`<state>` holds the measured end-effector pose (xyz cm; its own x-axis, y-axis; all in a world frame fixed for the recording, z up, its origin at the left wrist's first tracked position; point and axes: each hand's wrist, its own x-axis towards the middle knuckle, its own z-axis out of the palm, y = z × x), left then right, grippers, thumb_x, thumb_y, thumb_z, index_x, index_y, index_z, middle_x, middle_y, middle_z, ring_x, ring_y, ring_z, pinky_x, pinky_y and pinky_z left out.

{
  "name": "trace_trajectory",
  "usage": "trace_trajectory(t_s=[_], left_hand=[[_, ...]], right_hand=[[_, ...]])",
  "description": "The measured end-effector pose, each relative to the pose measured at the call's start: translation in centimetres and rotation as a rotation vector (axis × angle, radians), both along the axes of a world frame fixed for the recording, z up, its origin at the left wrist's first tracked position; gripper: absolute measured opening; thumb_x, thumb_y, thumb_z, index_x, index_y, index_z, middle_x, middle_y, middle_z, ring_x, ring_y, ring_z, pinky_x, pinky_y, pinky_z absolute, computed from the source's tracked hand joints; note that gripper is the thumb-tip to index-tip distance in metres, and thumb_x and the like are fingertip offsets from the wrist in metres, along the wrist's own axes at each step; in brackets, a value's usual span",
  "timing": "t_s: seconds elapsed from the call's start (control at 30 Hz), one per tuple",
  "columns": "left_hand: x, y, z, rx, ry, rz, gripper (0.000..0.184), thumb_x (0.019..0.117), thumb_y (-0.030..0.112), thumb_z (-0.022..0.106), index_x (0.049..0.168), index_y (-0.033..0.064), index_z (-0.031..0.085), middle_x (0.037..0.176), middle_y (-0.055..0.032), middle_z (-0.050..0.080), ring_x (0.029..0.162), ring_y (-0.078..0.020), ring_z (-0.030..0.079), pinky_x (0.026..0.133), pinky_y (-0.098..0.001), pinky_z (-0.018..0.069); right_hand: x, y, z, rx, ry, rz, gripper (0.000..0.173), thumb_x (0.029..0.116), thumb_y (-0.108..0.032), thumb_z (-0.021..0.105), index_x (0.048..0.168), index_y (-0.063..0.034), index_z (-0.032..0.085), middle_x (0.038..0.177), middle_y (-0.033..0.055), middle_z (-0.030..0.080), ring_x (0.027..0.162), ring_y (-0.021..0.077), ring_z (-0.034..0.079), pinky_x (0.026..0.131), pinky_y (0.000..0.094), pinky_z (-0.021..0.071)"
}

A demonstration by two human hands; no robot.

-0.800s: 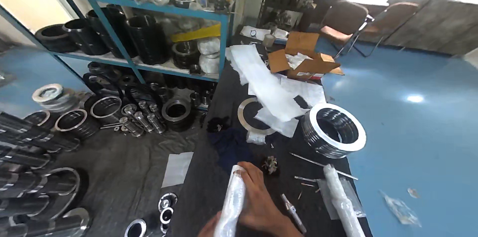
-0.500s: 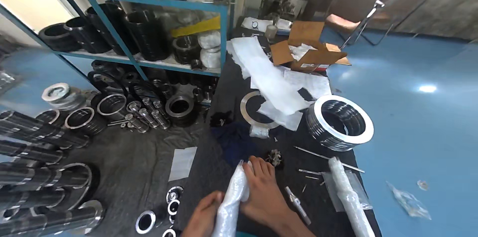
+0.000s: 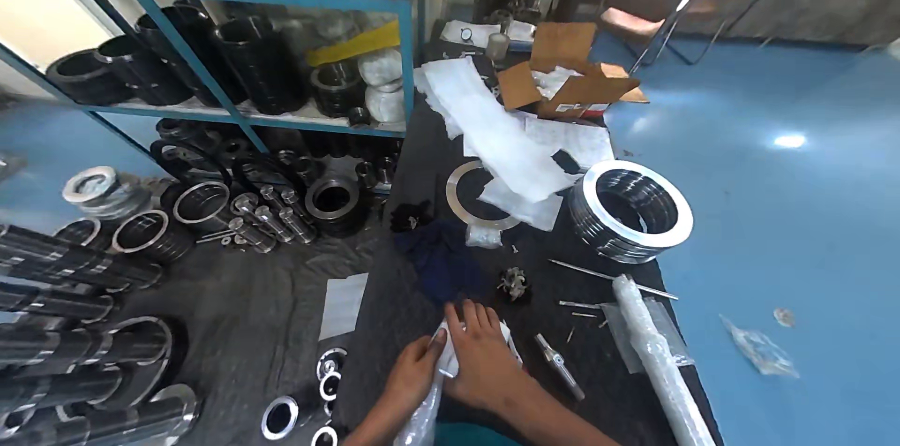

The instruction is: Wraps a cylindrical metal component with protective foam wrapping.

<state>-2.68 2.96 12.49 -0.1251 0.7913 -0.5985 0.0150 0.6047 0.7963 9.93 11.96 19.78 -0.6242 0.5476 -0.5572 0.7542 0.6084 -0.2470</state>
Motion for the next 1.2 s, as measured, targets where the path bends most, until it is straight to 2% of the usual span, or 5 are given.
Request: trace_trajectory(t_s=[0.57, 0.67, 0.83, 1.1, 1.2], left_hand=[[-0.7, -2.2, 6.1, 0.190, -0.418, 0.117, 0.053, 0.1110, 0.036, 0.027, 0.098, 0.0042, 0.067, 0.073, -0.0035, 0.069, 0.061, -0.0124, 0.066, 0.059, -0.0314, 0.0592], [-4.0, -3.9, 6.3, 0.320, -0.859, 0.142, 0.064, 0.0971, 0.072, 0.041, 0.093, 0.0179, 0.075, 0.068, 0.0000, 0.069, 0.057, -0.0113, 0.066, 0.052, -0.0281, 0.0546], [-9.0, -1.9, 6.8, 0.436, -1.337, -0.118, 0.057, 0.0951, 0.064, 0.054, 0.104, 0.0110, 0.072, 0.072, 0.0001, 0.067, 0.061, -0.0135, 0.067, 0.055, -0.0289, 0.0558], [-4.1, 3.4, 5.4, 0.460, -1.129, 0.117, 0.075, 0.0798, 0.086, 0.052, 0.086, 0.0130, 0.070, 0.062, 0.0004, 0.060, 0.051, -0.0138, 0.061, 0.048, -0.0295, 0.0522], [-2.8, 4.6, 6.1, 0.431, -0.941, 0.441, 0.084, 0.0899, 0.086, 0.026, 0.077, 0.0120, 0.063, 0.059, -0.0010, 0.058, 0.049, -0.0129, 0.060, 0.047, -0.0275, 0.0522]], right_hand=[[8.6, -1.8, -2.4, 0.556, 0.642, 0.112, 0.067, 0.0667, -0.051, 0.086, 0.124, -0.0206, 0.070, 0.145, 0.0249, 0.054, 0.131, 0.0443, 0.054, 0.106, 0.0572, 0.0470], [13.5, 0.5, -5.9, 0.233, 0.345, -0.197, 0.065, 0.0782, -0.044, 0.082, 0.126, -0.0019, 0.068, 0.147, 0.0324, 0.050, 0.141, 0.0556, 0.040, 0.115, 0.0699, 0.0308], [13.3, 3.6, -8.0, -0.103, 0.376, -0.474, 0.072, 0.0751, -0.054, 0.081, 0.123, -0.0028, 0.068, 0.140, 0.0258, 0.056, 0.137, 0.0473, 0.044, 0.115, 0.0619, 0.0338], [4.0, 4.6, -15.5, -0.505, 0.671, -0.660, 0.050, 0.0980, -0.043, 0.065, 0.127, -0.0023, 0.066, 0.122, 0.0197, 0.067, 0.112, 0.0286, 0.065, 0.101, 0.0478, 0.0502], [4.7, 5.1, -14.7, -0.399, 0.601, -0.707, 0.047, 0.1015, -0.040, 0.060, 0.125, 0.0003, 0.067, 0.129, 0.0220, 0.064, 0.121, 0.0314, 0.062, 0.107, 0.0486, 0.0459]])
